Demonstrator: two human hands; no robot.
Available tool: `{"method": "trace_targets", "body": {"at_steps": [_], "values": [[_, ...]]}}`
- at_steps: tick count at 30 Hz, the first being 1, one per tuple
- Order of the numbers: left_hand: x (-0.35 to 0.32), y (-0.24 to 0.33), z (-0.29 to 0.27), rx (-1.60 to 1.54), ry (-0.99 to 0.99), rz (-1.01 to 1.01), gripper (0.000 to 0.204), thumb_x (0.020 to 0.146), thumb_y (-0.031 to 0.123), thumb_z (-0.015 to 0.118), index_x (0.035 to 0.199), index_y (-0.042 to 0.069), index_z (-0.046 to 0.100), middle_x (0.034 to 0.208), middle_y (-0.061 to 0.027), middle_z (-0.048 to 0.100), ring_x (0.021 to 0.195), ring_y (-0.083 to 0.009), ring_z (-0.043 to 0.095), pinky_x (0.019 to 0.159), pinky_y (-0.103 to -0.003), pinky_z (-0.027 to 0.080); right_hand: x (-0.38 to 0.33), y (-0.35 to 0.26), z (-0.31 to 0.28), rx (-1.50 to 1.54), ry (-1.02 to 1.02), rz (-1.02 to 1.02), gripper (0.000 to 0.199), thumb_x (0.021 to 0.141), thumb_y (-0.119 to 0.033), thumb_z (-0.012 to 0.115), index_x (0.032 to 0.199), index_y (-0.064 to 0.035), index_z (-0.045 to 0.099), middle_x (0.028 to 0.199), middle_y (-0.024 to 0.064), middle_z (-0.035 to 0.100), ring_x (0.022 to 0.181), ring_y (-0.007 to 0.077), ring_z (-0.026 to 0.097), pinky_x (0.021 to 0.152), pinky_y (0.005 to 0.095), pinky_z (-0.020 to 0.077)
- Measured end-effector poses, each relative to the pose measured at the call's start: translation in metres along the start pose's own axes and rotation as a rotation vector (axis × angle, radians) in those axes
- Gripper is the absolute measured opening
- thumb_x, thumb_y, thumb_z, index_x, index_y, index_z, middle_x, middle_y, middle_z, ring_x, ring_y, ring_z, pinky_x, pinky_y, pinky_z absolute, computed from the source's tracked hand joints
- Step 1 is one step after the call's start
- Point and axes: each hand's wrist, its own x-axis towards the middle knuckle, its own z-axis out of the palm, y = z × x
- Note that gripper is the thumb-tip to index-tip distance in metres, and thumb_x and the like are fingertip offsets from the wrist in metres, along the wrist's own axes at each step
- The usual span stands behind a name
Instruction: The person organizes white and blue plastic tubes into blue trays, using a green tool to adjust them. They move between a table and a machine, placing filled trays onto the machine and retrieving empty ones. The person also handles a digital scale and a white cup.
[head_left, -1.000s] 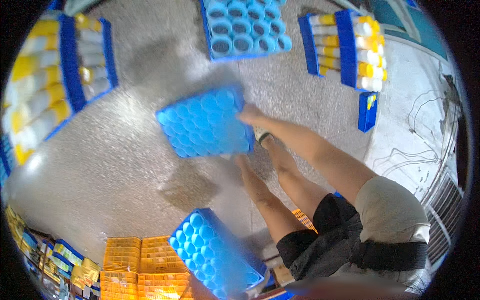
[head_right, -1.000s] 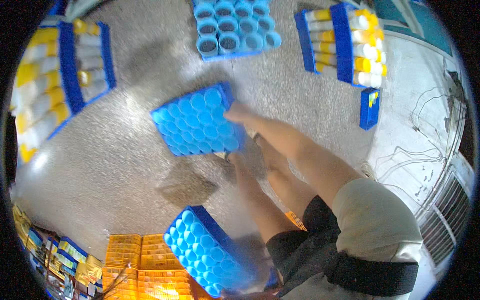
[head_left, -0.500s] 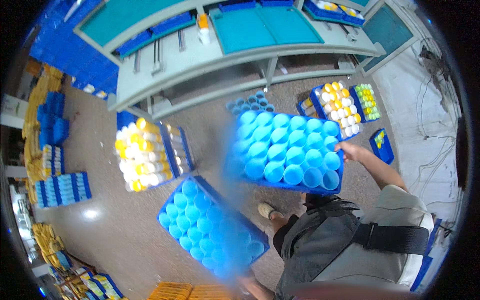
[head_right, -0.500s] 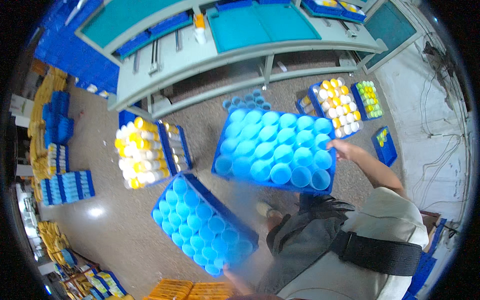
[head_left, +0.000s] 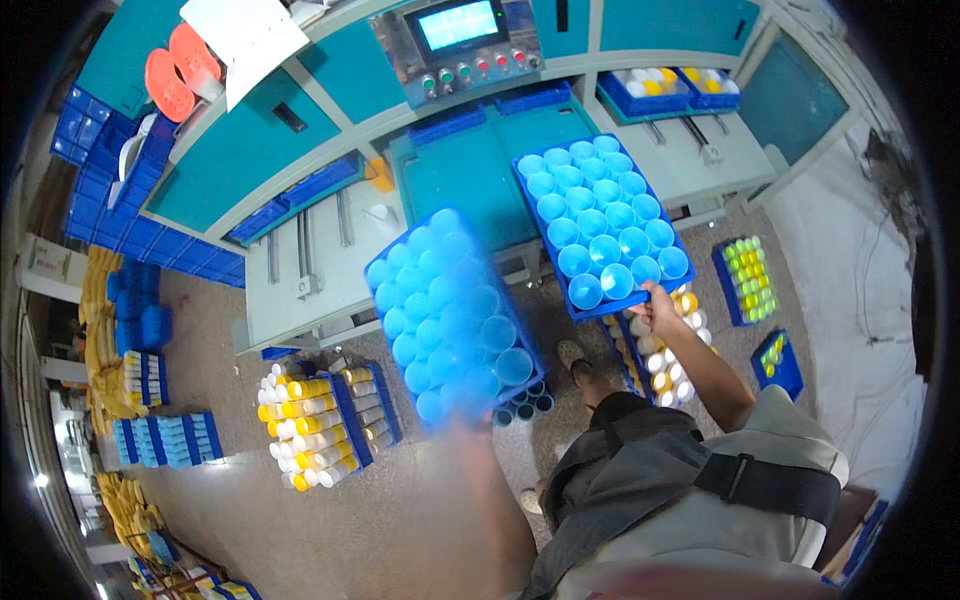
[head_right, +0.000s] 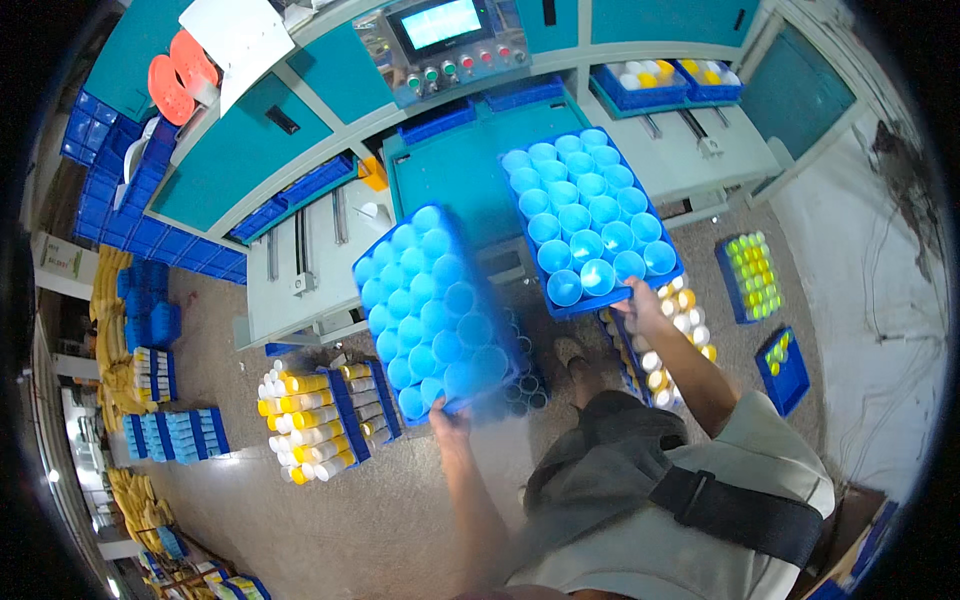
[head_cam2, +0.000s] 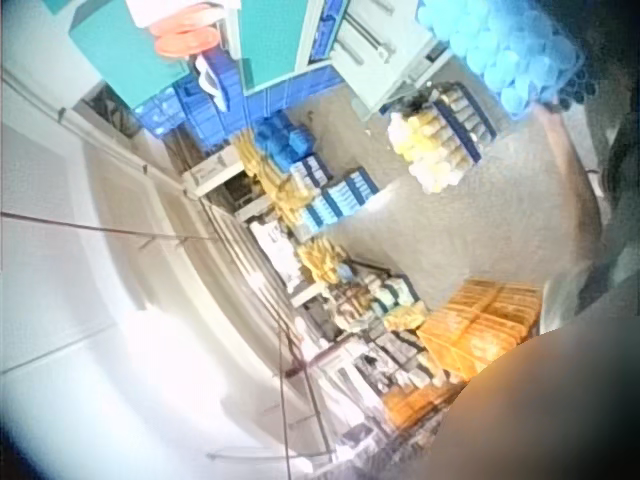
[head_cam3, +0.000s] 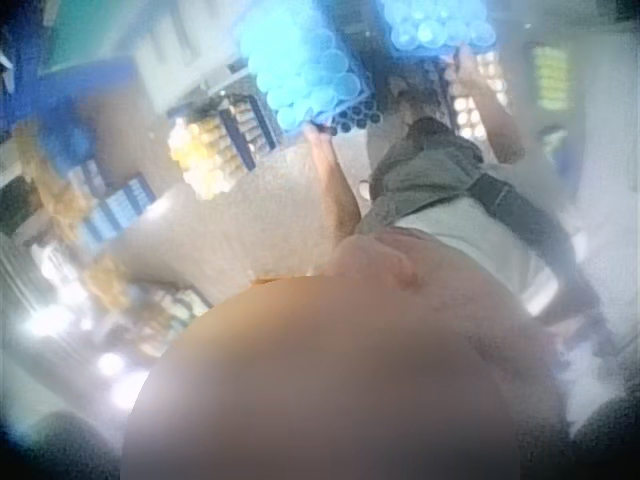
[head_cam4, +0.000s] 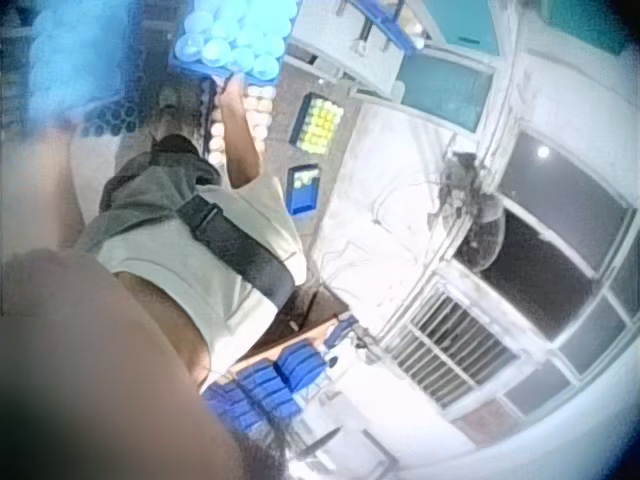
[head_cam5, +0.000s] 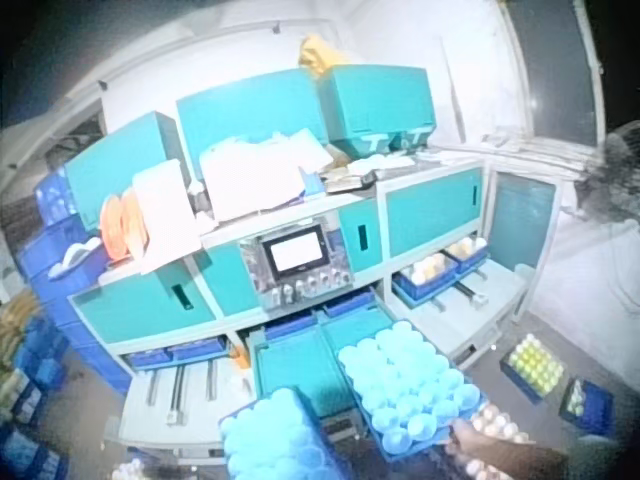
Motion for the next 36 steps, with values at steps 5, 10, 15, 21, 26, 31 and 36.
{"method": "trace_targets", "body": {"at_steps": [5,10,15,21,26,31,36], "values": [[0.069,-0.019,0.112,0.181,-0.145,0.12,0.054,0.092,0.023,0.065,0.139,0.005,0.047,0.138,-0.0161,0.055,0.121,-0.0338,0.056,0.099,-0.054,0.048,0.06,-0.032,0.022,-0.002,0.019,0.199,0.043,0.089,-0.044,0.065,0.116,-0.0119,0.055,0.099,0.0108,0.068,0.072,0.0176,0.067,0.049,0.0245,0.0388],[0.092,-0.012,0.221,0.231,0.028,0.194,0.063,0.092,0.032,0.071,0.142,0.005,0.044,0.139,-0.0154,0.053,0.121,-0.0319,0.055,0.099,-0.051,0.046,0.071,-0.057,0.037,0.095,-0.182,0.201,0.07,0.087,-0.049,0.074,0.133,-0.0033,0.046,0.126,0.0231,0.055,0.11,0.0315,0.061,0.075,0.0365,0.0544],[0.105,-0.023,0.307,0.73,0.078,0.518,0.085,0.086,0.029,0.078,0.147,-0.005,0.03,0.142,-0.0193,0.05,0.127,-0.0326,0.05,0.107,-0.047,0.039,0.081,-0.101,0.051,-0.163,-0.253,0.193,0.08,0.088,-0.04,0.075,0.143,0.0021,0.035,0.136,0.0298,0.047,0.119,0.0389,0.056,0.099,0.0505,0.051],[0.154,-0.003,0.296,0.576,-0.133,0.134,0.099,0.091,0.025,0.072,0.16,0.008,0.003,0.126,-0.0173,0.061,0.109,-0.0294,0.063,0.083,-0.042,0.052,0.152,-0.15,0.091,-0.411,-0.369,0.062,0.075,0.096,-0.038,0.064,0.143,0.011,0.033,0.142,0.0327,0.044,0.12,0.0411,0.058,0.093,0.0474,0.0555],[0.131,-0.037,0.119,1.166,0.068,0.243,0.062,0.095,0.032,0.067,0.144,0.004,0.041,0.098,-0.0072,0.069,0.08,-0.0169,0.063,0.068,-0.031,0.05,0.176,-0.187,0.115,-1.191,-0.451,0.204,0.054,0.101,-0.035,0.056,0.115,0.0163,0.06,0.101,0.0261,0.071,0.083,0.0333,0.073,0.073,0.0403,0.0616],[0.037,-0.095,-0.074,0.94,0.329,-0.137,0.034,0.096,0.033,0.063,0.118,0.007,0.066,0.099,-0.0062,0.07,0.083,-0.0176,0.063,0.072,-0.033,0.049,0.163,-0.232,0.225,-1.484,-0.639,-0.709,0.031,0.097,-0.03,0.057,0.106,-0.0044,0.072,0.07,0.0114,0.07,0.059,0.0202,0.067,0.055,0.0366,0.0523],[-0.045,-0.124,-0.117,0.855,0.565,-0.243,0.038,0.095,0.037,0.059,0.118,0.007,0.066,0.105,-0.0096,0.069,0.09,-0.0217,0.063,0.077,-0.036,0.049,0.177,-0.277,0.388,-1.476,-0.216,-1.697,0.074,0.091,-0.021,0.063,0.157,-0.0207,0.029,0.082,0.0167,0.071,0.07,0.0342,0.069,0.054,0.0473,0.05]]}}
